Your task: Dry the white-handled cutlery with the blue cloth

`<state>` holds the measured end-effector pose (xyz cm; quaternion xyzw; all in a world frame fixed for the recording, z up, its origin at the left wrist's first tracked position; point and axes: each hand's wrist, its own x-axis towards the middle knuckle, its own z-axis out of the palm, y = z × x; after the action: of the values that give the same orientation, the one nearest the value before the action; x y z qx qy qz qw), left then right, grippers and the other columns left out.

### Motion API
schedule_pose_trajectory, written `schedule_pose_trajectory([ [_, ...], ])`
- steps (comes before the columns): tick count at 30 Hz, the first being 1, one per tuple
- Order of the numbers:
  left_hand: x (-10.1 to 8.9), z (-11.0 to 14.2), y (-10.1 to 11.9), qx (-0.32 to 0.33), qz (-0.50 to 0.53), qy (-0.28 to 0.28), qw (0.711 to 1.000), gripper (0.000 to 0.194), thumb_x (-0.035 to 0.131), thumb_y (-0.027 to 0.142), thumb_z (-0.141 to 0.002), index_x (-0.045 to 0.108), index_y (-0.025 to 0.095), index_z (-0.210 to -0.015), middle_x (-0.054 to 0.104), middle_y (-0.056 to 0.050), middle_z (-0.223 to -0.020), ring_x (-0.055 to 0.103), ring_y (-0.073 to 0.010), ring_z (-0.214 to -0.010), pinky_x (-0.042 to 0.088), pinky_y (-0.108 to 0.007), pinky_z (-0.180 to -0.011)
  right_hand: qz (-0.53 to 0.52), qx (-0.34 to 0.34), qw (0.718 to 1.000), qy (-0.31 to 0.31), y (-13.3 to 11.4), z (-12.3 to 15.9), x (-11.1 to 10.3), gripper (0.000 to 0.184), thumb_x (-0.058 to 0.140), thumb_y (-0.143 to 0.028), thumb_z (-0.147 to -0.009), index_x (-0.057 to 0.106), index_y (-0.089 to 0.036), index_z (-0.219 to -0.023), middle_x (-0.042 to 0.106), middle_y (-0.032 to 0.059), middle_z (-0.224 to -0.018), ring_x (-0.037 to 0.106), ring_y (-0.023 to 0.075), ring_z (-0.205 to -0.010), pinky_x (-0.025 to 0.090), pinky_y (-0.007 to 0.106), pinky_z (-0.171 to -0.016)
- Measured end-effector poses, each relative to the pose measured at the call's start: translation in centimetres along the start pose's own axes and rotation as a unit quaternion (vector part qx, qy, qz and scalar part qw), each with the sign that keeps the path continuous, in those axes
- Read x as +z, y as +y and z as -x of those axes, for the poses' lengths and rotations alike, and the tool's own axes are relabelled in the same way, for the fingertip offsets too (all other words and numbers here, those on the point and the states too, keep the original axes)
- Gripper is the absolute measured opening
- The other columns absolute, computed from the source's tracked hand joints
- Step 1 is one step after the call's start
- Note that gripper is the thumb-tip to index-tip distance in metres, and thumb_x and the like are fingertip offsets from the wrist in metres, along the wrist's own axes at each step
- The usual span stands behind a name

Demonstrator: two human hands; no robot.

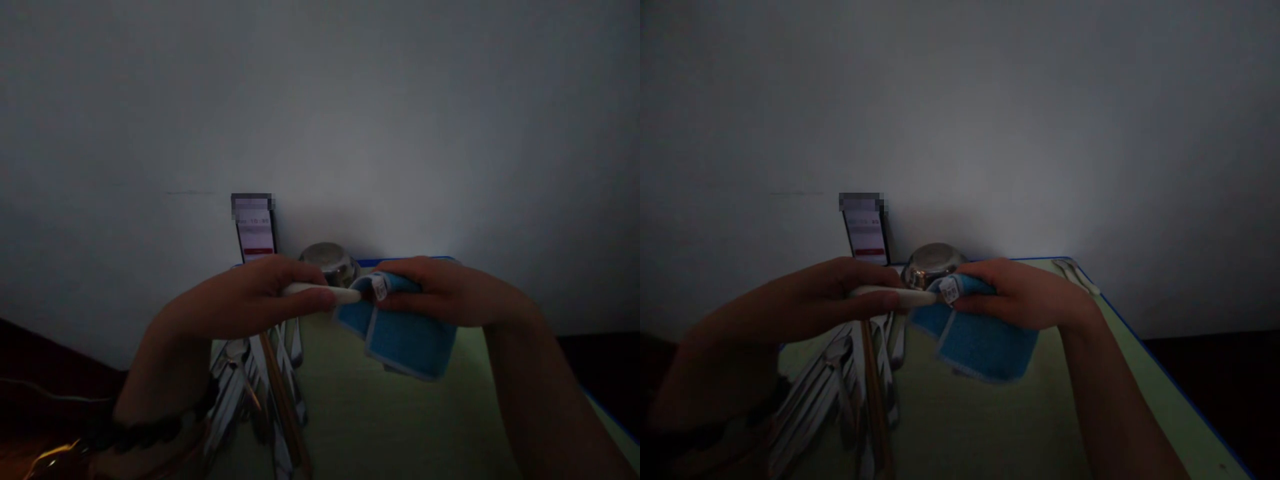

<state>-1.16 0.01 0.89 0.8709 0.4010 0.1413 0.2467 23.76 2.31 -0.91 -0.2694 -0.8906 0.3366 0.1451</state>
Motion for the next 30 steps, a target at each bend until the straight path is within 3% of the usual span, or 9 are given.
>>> schedule_pose_trajectory([
  [10, -0.5, 1.0, -0.5, -0.048, 0.033, -0.118, 0.991, 0.03, 0.042, 0.042, -0.09, 0.06, 0.018, -0.091, 0.054, 0.002, -0.07, 0.051, -0.0108, -0.062, 0.04, -0.018, -0.052, 0.056, 0.04, 0.997, 0.018, 0.5, -0.1, 0.0, 0.028, 0.047, -0.042, -0.087, 0.06, -0.017, -0.091, 0.062, 0.0009, -0.078, 0.057, 0.0131, -0.068, 0.04, 0.023, -0.06],
  [15, -0.2, 1.0, -0.7, -0.041, 0.007, -0.111, 0.993, 0.029, 0.042, 0.041, -0.09, 0.06, 0.019, -0.094, 0.053, 0.003, -0.072, 0.05, -0.0104, -0.064, 0.041, -0.018, -0.055, 0.085, 0.034, 0.994, 0.066, 0.4, -0.5, 0.4, 0.028, 0.049, -0.043, -0.086, 0.061, -0.018, -0.089, 0.06, -0.0017, -0.069, 0.053, 0.0104, -0.058, 0.038, 0.023, -0.058],
  [20, -0.3, 1.0, -0.1, -0.056, 0.032, -0.072, 0.995, 0.026, 0.045, 0.04, -0.088, 0.062, 0.021, -0.088, 0.053, 0.002, -0.07, 0.049, -0.0115, -0.062, 0.042, -0.02, -0.055, 0.064, 0.046, 0.994, 0.072, 0.4, -0.6, 0.6, 0.029, 0.05, -0.045, -0.085, 0.063, -0.019, -0.087, 0.059, -0.003, -0.066, 0.051, 0.009, -0.055, 0.037, 0.021, -0.055],
  [26, 0.0, 0.4, 0.1, -0.077, 0.045, -0.042, 0.995, 0.03, 0.041, 0.044, -0.09, 0.059, 0.021, -0.092, 0.053, 0.002, -0.073, 0.05, -0.0123, -0.065, 0.042, -0.021, -0.057, 0.018, 0.066, 0.996, 0.063, 0.5, -0.6, 0.7, 0.032, 0.046, -0.045, -0.087, 0.06, -0.018, -0.096, 0.062, 0.0003, -0.077, 0.055, 0.0112, -0.063, 0.041, 0.022, -0.056],
  [30, 0.0, 0.2, -0.2, -0.067, 0.019, -0.021, 0.997, 0.032, 0.039, 0.044, -0.09, 0.058, 0.019, -0.091, 0.053, 0.002, -0.074, 0.049, -0.0121, -0.066, 0.043, -0.022, -0.059, -0.011, 0.05, 0.998, 0.027, 0.1, -0.8, 0.7, 0.033, 0.051, -0.046, -0.084, 0.059, -0.018, -0.1, 0.064, 0.0018, -0.088, 0.058, 0.0138, -0.073, 0.043, 0.023, -0.061],
])
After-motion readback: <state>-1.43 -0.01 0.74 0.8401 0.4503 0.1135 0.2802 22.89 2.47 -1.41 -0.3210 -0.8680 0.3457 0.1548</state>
